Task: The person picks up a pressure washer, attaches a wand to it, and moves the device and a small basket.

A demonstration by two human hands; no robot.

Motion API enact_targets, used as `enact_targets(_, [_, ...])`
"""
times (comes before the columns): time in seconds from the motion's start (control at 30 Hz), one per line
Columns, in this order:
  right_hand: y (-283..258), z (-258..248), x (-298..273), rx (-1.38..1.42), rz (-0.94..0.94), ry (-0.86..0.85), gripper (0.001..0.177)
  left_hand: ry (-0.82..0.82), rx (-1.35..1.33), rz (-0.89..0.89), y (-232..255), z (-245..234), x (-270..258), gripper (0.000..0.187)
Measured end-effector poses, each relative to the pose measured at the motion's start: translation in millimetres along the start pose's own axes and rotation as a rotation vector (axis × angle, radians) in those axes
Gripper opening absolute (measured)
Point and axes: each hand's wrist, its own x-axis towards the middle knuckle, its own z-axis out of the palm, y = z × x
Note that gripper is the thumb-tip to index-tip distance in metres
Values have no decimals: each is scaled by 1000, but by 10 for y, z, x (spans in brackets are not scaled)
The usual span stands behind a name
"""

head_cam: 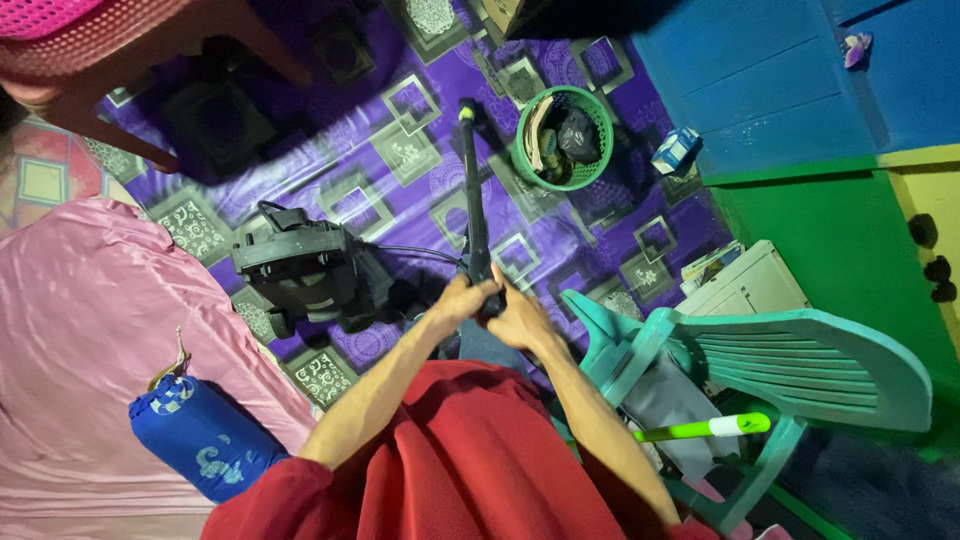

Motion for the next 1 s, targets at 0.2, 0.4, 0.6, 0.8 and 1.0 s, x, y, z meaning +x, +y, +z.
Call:
enact_targets(0.2, [-50,-57,-633,-90,113,-187,109,-64,117,-31,-207,157,-653,58])
enact_targets(0.4, [-271,-34,-847,-81,130,-216,110,-70,13,50,-223,54,-985,54])
enact_targets(0.6, [-289,261,-414,-41,5,-105,110,16,-111,115,-272,-166,-548,49])
enact_targets(0.8, [-272,421,-193,-92,-42,-65,110,4,-169,89,-416,-344,-201,50])
enact_targets(1.0, [-165,590,-217,-167,34,-118,106,-32,-183,60,-538,-362,-293,51])
